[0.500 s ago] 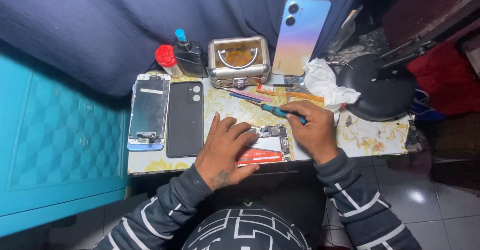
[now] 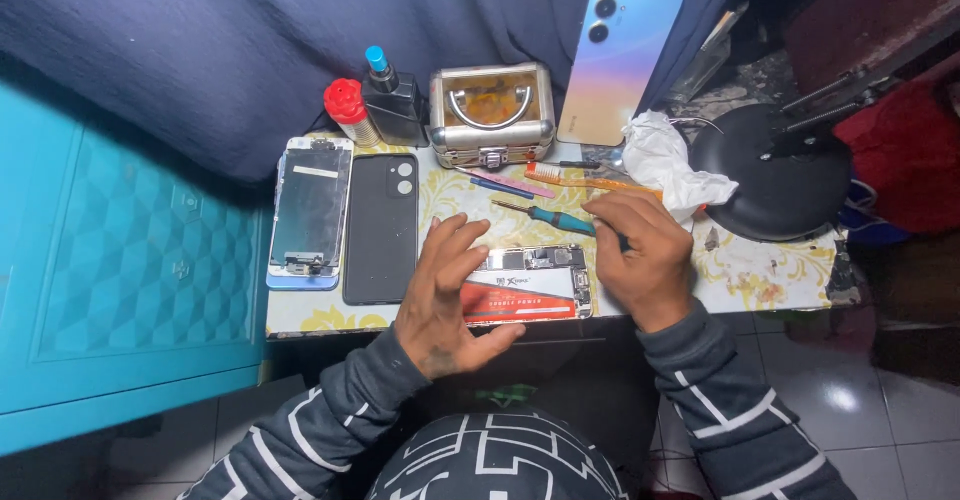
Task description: The person uses a blue plastic spudger to pry and separate components inside a disassembled smartphone. They then switch to a blue-handled screwdriver to unscrew and remove a metal bracket from the phone's internal chassis.
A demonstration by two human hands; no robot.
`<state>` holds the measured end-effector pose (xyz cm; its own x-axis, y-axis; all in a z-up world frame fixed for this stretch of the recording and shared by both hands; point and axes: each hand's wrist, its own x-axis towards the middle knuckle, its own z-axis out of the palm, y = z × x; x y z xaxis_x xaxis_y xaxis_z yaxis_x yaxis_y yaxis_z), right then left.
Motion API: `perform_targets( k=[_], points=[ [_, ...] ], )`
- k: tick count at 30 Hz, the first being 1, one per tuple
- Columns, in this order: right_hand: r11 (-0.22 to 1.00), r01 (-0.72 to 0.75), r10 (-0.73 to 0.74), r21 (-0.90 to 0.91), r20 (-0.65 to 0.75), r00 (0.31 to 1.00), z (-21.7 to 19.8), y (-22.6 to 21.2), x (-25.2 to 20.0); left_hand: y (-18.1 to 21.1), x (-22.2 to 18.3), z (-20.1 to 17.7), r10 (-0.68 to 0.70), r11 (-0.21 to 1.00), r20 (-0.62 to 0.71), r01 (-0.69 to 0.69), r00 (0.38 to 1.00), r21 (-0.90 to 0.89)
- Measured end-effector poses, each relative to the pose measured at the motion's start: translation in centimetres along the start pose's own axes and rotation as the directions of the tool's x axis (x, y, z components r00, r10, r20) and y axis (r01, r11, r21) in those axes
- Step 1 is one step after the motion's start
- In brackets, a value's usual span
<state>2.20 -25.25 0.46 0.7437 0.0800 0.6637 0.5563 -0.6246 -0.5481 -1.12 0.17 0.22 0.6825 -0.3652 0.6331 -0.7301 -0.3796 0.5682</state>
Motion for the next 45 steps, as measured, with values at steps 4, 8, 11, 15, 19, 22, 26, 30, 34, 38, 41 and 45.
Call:
perform_targets(
  k=[4,8,11,15,19,22,26,30,34,38,41,45],
  points=[
    [1.000,0.016,-0.016,-0.010,-0.005,1.000,-1.7,-1.0,-1.4,0.6,-1.5,-0.5,0.026,0.999,-0.145,-0.030,0.989,-0.022],
    [0.988,-0.091,0.099,-0.121,0.067,0.993,-3.6,-1.2,-2.5,0.1,-3.5,-0.4,0.005,1.000,-0.190,-0.004,0.982,0.008],
    [0.961,-0.184,0.214,-0.205,0.135,0.967,-4.9,-0.9,-2.5,-0.2,-4.1,0.0,-0.023,0.999,-0.157,0.028,0.987,0.030],
    [0.923,-0.234,0.298,-0.306,0.184,0.937,-5.7,-0.2,-2.6,-0.1,-3.7,0.4,-0.049,0.996,-0.104,0.056,0.993,0.068],
    [0.894,-0.289,0.378,-0.343,0.229,0.897,-5.7,-0.3,-1.4,0.0,-2.6,0.6,-0.060,0.995,-0.068,0.065,0.996,0.075],
    [0.841,-0.306,0.469,-0.447,0.319,0.824,-5.6,-0.1,-0.6,0.4,-1.4,0.3,-0.111,0.992,0.059,0.106,0.992,0.071],
    [0.766,-0.367,0.605,-0.529,0.397,0.690,-5.7,-0.1,1.1,0.4,-0.4,0.6,-0.157,0.976,0.248,0.113,0.956,0.185],
    [0.716,-0.423,0.680,-0.555,0.421,0.600,-5.8,-0.8,2.8,0.6,0.5,1.3,-0.191,0.955,0.394,0.077,0.899,0.286],
    [0.734,-0.472,0.666,-0.488,0.379,0.643,-5.6,-0.3,1.4,1.1,1.6,1.3,-0.245,0.949,0.490,0.103,0.837,0.299],
    [0.731,-0.578,0.675,-0.362,0.263,0.689,-5.2,0.6,-1.1,1.5,2.3,1.2,-0.281,0.940,0.559,0.107,0.780,0.324],
    [0.755,-0.613,0.655,-0.235,0.206,0.727,-5.2,0.3,-1.8,1.7,2.6,1.2,-0.305,0.932,0.589,0.108,0.748,0.345],
    [0.732,-0.671,0.681,-0.120,0.165,0.713,-5.3,0.8,-3.0,1.8,2.8,1.2,-0.320,0.929,0.615,0.112,0.721,0.352]
  ],
)
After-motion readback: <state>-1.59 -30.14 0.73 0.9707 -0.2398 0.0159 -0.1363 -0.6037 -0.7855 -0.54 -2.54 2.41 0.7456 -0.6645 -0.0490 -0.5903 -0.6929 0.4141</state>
